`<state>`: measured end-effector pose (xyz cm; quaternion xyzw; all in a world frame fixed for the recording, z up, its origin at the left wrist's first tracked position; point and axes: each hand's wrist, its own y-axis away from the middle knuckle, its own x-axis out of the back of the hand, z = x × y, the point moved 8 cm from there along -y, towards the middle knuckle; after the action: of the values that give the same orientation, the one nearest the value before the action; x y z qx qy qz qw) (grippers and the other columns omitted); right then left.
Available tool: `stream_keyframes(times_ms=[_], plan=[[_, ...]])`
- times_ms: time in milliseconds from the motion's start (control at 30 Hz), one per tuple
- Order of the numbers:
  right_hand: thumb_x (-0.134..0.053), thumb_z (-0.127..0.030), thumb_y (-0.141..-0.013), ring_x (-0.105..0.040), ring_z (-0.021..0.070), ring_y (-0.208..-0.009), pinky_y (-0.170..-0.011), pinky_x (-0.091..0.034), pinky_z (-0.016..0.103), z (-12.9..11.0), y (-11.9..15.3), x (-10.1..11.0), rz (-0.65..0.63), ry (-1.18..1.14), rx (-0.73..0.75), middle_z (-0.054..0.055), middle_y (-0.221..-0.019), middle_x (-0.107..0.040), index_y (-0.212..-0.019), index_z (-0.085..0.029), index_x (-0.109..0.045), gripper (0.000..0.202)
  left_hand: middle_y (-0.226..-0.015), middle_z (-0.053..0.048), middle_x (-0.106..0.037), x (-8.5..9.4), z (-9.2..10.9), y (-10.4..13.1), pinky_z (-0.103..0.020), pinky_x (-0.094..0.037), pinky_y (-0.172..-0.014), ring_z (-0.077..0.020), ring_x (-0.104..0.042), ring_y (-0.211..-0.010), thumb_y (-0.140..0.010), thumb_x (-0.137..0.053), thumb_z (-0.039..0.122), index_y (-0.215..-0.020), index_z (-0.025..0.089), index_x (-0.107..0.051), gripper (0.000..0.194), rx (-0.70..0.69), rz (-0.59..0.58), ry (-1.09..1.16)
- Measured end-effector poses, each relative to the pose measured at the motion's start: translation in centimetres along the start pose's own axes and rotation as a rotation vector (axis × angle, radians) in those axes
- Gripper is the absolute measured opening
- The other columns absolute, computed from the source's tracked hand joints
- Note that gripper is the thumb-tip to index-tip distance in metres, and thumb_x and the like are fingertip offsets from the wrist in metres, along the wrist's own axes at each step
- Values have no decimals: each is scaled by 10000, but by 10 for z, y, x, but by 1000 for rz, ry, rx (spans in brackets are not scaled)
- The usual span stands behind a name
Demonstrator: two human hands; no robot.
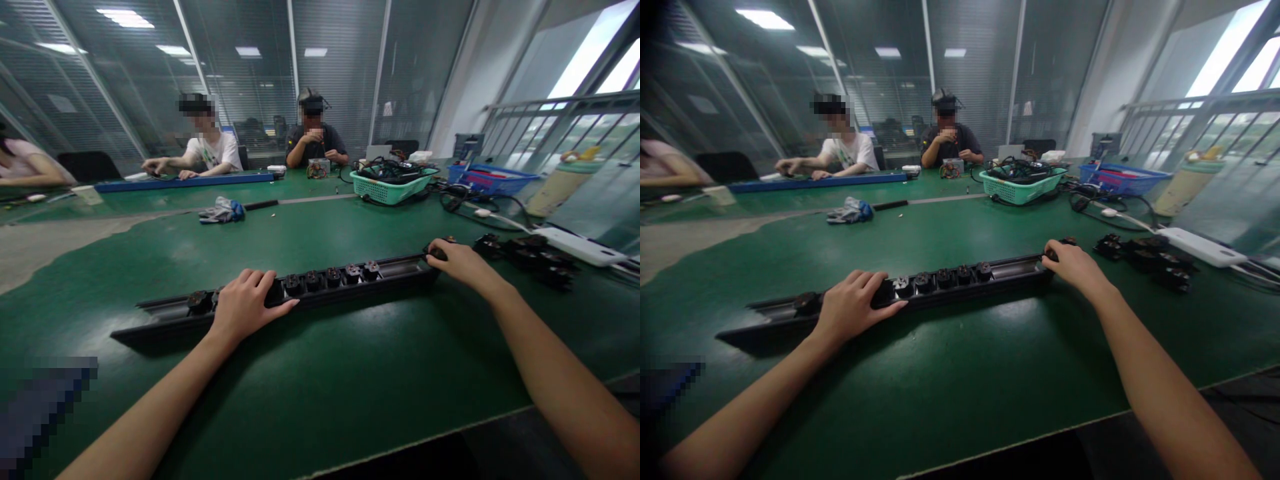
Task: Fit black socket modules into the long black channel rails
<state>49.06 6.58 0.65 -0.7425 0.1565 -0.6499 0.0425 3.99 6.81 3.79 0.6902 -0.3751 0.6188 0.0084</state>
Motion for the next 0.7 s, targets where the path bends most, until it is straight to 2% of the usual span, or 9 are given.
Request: stream_keyframes(times_ms=[100,233,333,467,567,700], plan=[[-511,-445,-865,-652,264,-836,-686,-440,337,16,-1,-1,-23,34,-51,105,-959,-708,-1060,-225,-642,322,-988,-117,-679,0,0,0,-348,-440,-707,-270,-604,-935,-861,-424,764,-1096,182,-622,658,3,0,-1],[-494,-484,-867,-653,285,-865,-685,-448,351,50,-4,-4,-44,68,-149,129,-991,-701,-1069,-217,-636,364,-1000,-122,-678,0,0,0,-352,-443,-709,-273,-605,-940,-861,-427,762,-1104,175,-624,665,3,2,6],[-483,-491,-870,-656,295,-859,-684,-453,364,70,-8,-17,-113,96,-194,139,-984,-700,-1082,-218,-633,377,-1005,-122,-679,0,-1,1,-349,-440,-712,-274,-602,-946,-861,-428,761,-1105,180,-623,660,4,0,7],[-514,-468,-864,-661,299,-871,-700,-461,375,84,-10,-32,-201,106,-242,152,-1013,-696,-1106,-214,-629,369,-995,-120,-678,0,-1,1,-337,-433,-703,-271,-600,-943,-859,-438,757,-1103,183,-627,652,4,4,20],[-513,-491,-882,-658,320,-920,-722,-471,392,90,-8,-34,-184,112,-306,180,-1066,-682,-1163,-191,-599,420,-982,-119,-675,1,-1,0,-338,-435,-696,-272,-600,-932,-858,-441,755,-1105,174,-635,660,8,5,24],[-508,-557,-895,-636,372,-1018,-770,-476,426,98,-2,-28,-90,121,-442,243,-1132,-646,-1283,-117,-512,587,-977,-121,-676,2,0,0,-348,-443,-699,-278,-600,-925,-855,-453,750,-1108,165,-643,666,10,2,38]])
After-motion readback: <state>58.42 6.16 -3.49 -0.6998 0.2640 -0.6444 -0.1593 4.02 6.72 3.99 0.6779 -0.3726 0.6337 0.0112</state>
